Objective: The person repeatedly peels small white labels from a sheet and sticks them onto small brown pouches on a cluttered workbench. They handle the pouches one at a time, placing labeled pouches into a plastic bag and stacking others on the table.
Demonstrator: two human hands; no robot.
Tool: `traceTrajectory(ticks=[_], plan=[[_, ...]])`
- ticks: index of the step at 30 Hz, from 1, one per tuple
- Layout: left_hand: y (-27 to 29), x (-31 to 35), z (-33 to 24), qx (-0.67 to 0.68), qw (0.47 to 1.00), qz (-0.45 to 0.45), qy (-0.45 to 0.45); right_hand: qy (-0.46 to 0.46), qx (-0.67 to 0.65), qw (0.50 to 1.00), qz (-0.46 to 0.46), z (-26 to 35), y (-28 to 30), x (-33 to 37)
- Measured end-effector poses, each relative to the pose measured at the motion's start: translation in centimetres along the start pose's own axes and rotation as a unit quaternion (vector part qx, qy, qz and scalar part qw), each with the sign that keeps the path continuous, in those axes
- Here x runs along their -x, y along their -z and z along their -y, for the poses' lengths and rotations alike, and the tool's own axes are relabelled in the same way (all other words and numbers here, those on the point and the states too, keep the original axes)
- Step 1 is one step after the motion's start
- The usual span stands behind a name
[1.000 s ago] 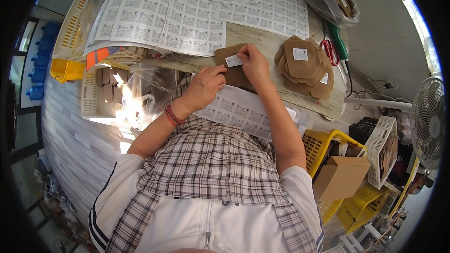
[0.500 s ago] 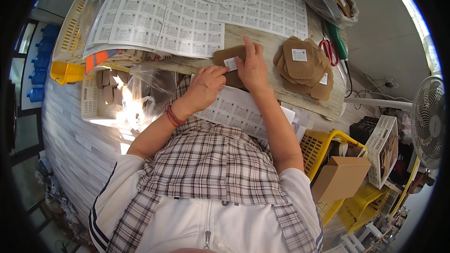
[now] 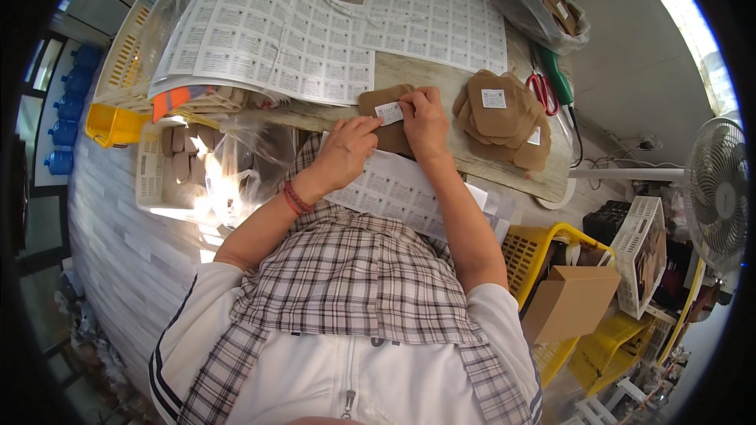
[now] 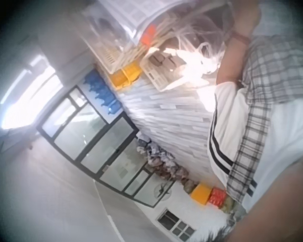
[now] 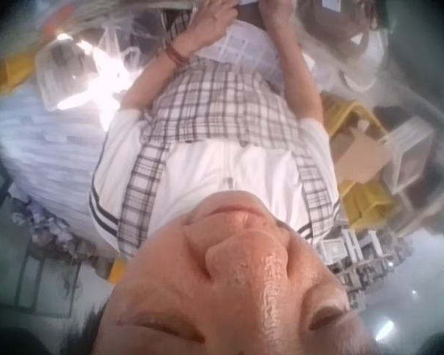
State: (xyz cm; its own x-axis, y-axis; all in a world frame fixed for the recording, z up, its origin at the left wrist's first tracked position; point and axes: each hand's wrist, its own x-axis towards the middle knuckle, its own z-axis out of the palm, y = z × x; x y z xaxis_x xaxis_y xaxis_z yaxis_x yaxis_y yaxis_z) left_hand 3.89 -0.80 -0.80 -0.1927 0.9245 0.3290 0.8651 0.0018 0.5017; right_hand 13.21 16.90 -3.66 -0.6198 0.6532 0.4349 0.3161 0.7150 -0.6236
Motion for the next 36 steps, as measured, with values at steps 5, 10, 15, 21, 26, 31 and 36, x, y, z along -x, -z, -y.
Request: traceTrajectory(ticks=[5, 10, 15, 21, 26, 31, 36], plan=[[-0.1, 0.1, 0.1, -0.006, 1.0, 0.004, -0.002, 0.0, 0.024, 1.0, -0.012, 0.4, 0.0, 0.1], [-0.3, 0.2, 1.0, 0.01, 1.0, 0.016, -0.007, -0.034, -0.052, 0.998, -0.032, 0.3, -0.2, 0.3], [0.1, 0.4, 1.0, 0.029, 0.999, 0.016, -0.018, -0.081, -0.11, 0.99, -0.025, -0.5, -0.2, 0.4], [0.2, 0.5, 1.1, 0.043, 0.999, 0.018, -0.012, -0.138, -0.192, 0.972, -0.022, -1.6, 1.4, 0.1], [-0.5, 0.6, 2.0, 0.052, 0.998, -0.027, -0.03, -0.08, -0.232, 0.949, -0.196, -2.3, 7.3, -2.6], [2.0, -0.3, -0.4, 0.092, 0.995, 0.015, 0.043, 0.017, 0.283, 0.933, -0.222, -1.4, 12.5, -3.3], [0.8, -0.3, -0.5, 0.154, 0.986, -0.019, 0.057, 0.046, 0.04, 0.995, 0.084, 4.9, 6.7, 4.5]])
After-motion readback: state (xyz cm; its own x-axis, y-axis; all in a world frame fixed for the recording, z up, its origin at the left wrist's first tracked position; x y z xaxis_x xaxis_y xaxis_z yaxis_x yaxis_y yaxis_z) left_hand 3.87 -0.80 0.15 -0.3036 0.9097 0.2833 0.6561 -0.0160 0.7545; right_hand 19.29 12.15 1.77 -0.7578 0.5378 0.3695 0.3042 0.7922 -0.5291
